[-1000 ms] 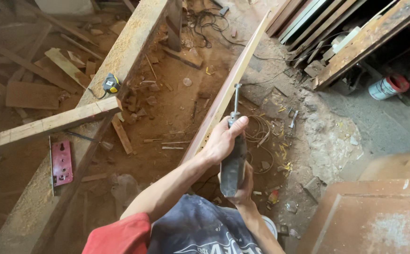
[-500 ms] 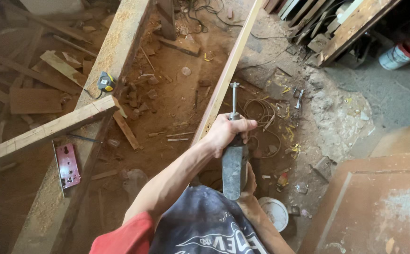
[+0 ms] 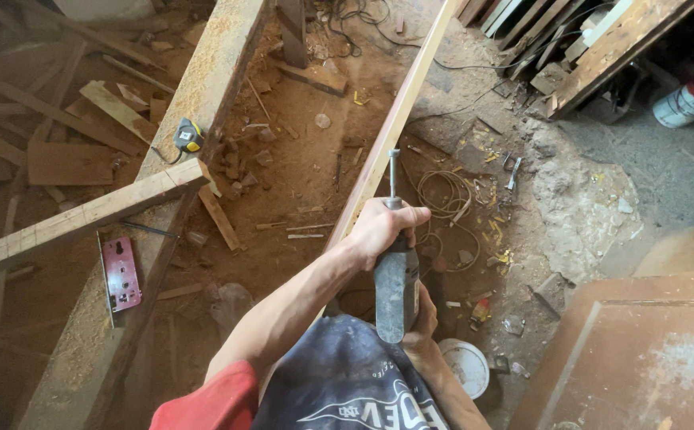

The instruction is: The person measures and marks a wooden plank using a tape measure and a red square guide, then uses a power drill to create a series of holes along the marked line. The person switches drill bits during the process and continues drilling multiple holes.

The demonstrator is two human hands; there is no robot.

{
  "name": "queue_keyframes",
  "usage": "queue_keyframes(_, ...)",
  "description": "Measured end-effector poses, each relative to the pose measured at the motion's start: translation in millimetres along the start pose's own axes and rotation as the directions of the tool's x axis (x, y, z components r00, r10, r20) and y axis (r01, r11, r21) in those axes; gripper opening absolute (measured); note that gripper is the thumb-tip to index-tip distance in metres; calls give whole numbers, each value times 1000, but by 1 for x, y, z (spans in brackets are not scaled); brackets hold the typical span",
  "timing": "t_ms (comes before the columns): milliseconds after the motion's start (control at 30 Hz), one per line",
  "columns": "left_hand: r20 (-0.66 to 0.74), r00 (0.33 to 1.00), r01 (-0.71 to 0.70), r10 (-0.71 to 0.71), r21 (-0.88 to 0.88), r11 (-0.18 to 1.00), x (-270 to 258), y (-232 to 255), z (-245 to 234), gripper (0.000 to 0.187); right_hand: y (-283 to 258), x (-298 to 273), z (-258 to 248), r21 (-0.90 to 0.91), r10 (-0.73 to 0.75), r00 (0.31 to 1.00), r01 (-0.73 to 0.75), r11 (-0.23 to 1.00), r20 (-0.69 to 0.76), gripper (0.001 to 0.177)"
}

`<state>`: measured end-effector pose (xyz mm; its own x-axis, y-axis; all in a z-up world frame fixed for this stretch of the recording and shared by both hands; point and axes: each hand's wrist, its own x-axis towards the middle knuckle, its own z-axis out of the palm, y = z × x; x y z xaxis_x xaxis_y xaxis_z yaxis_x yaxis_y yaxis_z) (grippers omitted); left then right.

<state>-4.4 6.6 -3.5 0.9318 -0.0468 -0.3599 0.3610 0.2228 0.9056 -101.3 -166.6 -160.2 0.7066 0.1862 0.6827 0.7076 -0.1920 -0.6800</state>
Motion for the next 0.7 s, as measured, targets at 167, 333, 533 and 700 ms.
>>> queue_keyframes(167,-1,1000,-25,25,27,999,7,-8,-3,31,7,-6,0,9,22,1000,-22,1000,6,102)
queue_keyframes(333,79,992,-83,98,-172,982,9,-16,-2,31,4,-5,-2,22,20,999,-19,1000,-47,110)
queue_keyframes(533,303,946,209,-115,-298,931,3,-29,-8,28,-9,2,-4,-155,-89,994,79,985,-61,88)
queue_keyframes(700,301,949,219,-97,-403,889,5,-42,-8,34,-14,0,-6,-74,20,1000,-20,997,-8,78)
